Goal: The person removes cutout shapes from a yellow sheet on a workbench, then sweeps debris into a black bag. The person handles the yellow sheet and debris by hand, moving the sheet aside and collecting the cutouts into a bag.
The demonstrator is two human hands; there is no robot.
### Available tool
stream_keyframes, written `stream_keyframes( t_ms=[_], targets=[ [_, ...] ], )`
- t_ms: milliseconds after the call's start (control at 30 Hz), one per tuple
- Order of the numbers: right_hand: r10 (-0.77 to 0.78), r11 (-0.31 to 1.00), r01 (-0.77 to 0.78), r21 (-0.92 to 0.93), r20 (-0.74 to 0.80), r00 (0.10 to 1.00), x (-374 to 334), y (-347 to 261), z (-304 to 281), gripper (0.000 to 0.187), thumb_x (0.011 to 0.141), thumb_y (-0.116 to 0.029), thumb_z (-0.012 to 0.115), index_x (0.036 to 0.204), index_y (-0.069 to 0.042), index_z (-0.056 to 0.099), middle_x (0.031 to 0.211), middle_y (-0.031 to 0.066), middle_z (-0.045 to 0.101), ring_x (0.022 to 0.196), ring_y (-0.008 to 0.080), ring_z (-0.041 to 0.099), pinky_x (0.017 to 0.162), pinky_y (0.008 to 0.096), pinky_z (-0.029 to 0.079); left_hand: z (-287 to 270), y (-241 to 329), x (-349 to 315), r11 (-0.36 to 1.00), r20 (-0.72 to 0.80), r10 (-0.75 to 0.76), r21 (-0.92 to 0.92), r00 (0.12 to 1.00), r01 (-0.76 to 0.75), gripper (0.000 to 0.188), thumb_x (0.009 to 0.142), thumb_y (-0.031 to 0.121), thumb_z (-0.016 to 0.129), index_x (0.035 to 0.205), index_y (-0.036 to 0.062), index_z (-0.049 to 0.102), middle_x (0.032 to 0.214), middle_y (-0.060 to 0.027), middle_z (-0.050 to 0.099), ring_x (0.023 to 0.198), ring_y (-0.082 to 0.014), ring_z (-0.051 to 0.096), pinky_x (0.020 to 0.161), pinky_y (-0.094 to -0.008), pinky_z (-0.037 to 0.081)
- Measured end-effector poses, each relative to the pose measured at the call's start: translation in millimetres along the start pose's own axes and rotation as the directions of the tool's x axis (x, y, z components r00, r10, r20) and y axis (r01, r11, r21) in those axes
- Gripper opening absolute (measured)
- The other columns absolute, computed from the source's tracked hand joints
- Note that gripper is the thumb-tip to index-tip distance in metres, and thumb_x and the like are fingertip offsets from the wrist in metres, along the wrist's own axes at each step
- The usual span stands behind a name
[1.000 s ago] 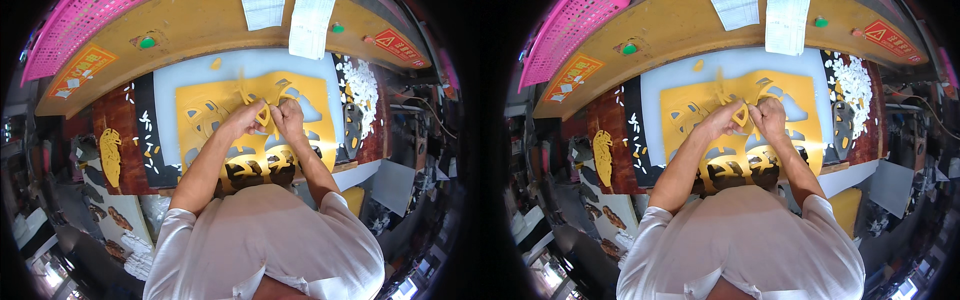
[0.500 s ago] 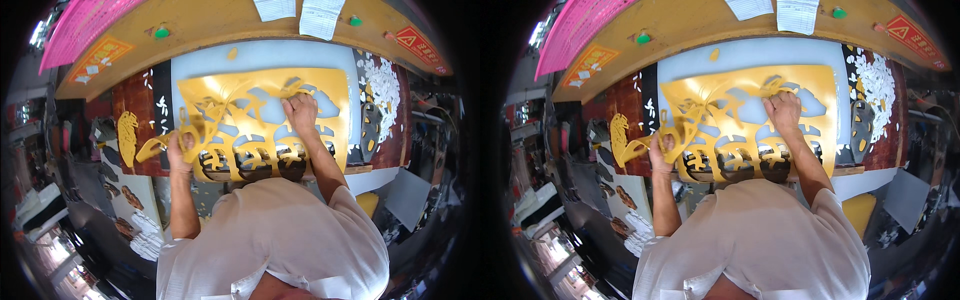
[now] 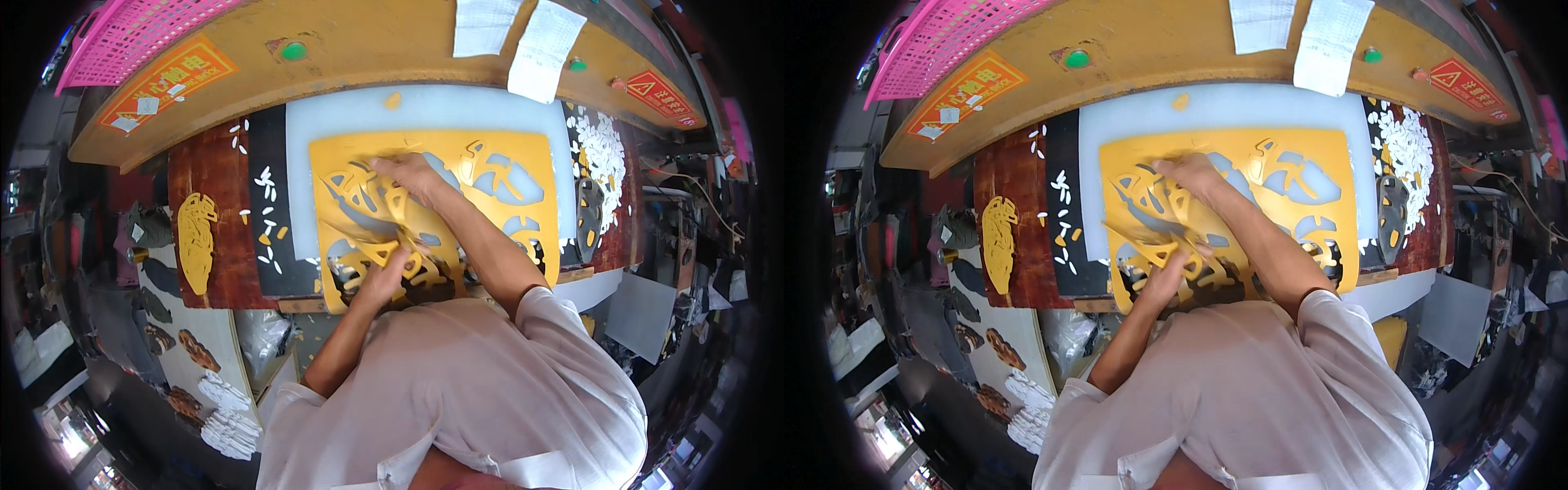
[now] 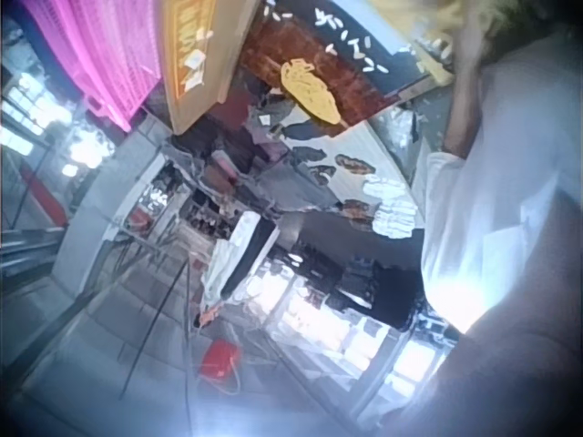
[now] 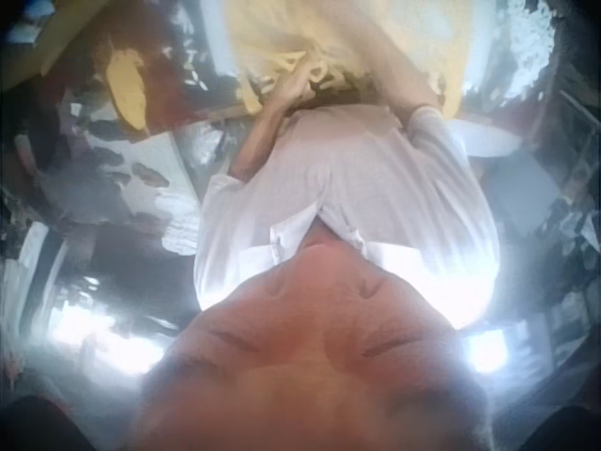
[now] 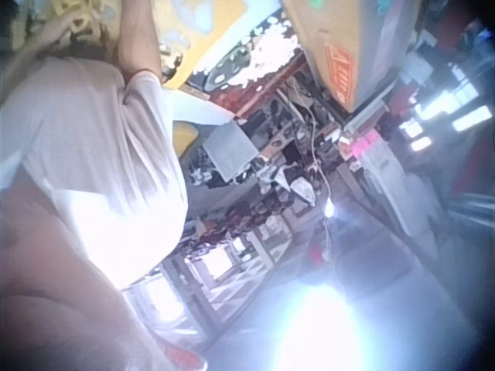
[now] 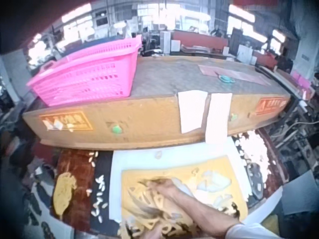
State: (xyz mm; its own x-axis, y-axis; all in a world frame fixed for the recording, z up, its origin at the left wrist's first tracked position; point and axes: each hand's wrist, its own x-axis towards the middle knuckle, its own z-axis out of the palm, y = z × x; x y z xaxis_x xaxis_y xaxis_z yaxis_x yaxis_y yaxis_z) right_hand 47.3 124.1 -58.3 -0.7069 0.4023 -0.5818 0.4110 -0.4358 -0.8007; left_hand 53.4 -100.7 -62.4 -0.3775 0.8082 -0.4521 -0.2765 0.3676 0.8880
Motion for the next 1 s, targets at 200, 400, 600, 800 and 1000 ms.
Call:
stream_keyframes(
  t_ms=[200,400,600,800,1000],
  targets=[
    [0.378,0.807,-0.4,0.434,0.141,0.915,23,13,-18,0.022,0.1,-0.026,0.072,0.108,-0.005,0.068,0.062,-0.0055,0.056,0.05,0.0084,0.05,0.051,0.0284,0.051,-84,51,46,0.927,-0.573,0.171,-0.183,0.802,-0.328,0.057,0.114,0.04,0.029,0.105,0.0018,0.07,0.097,-0.0076,0.071,0.079,-0.0184,0.064,0.072,-0.0312,0.051],
    [0.384,0.801,-0.401,0.445,0.134,0.914,16,12,-12,0.041,0.102,-0.05,0.067,0.105,-0.009,0.071,0.059,-0.0108,0.05,0.046,0.0056,0.039,0.042,0.0218,0.025,-89,67,183,0.754,-0.447,0.656,0.431,0.608,-0.497,0.043,0.111,0.03,0.041,0.101,0.0009,0.071,0.095,-0.017,0.073,0.092,-0.0355,0.068,0.082,-0.0456,0.052],
    [0.487,0.531,-0.332,0.78,0.041,0.873,22,5,40,0.028,0.106,-0.04,0.064,0.106,-0.013,0.068,0.085,0.0009,0.068,0.064,0.0157,0.059,0.063,0.0367,0.056,-84,47,200,0.772,-0.447,0.619,0.497,0.646,-0.396,0.047,0.109,0.036,0.041,0.094,0.0011,0.068,0.089,-0.0209,0.072,0.083,-0.0426,0.068,0.074,-0.0513,0.052],
    [0.393,0.456,-0.165,0.875,-0.031,0.919,28,-1,44,0.014,0.101,-0.018,0.063,0.106,-0.006,0.067,0.088,0.0018,0.068,0.076,0.0173,0.065,0.067,0.0339,0.056,-85,37,205,0.741,-0.426,0.652,0.534,0.627,-0.407,0.046,0.11,0.034,0.043,0.089,-0.0001,0.066,0.082,-0.0173,0.071,0.078,-0.0393,0.068,0.07,-0.0499,0.052],
    [0.191,0.36,0.022,0.933,-0.096,0.977,11,5,-18,0.012,0.096,-0.017,0.068,0.093,-0.005,0.067,0.065,-0.007,0.051,0.051,0.0075,0.044,0.061,0.0222,0.05,-82,46,195,0.802,-0.479,0.582,0.472,0.657,-0.366,0.04,0.109,0.03,0.045,0.092,-0.0004,0.066,0.081,-0.0146,0.072,0.076,-0.0327,0.07,0.072,-0.0468,0.054]
  ],
)
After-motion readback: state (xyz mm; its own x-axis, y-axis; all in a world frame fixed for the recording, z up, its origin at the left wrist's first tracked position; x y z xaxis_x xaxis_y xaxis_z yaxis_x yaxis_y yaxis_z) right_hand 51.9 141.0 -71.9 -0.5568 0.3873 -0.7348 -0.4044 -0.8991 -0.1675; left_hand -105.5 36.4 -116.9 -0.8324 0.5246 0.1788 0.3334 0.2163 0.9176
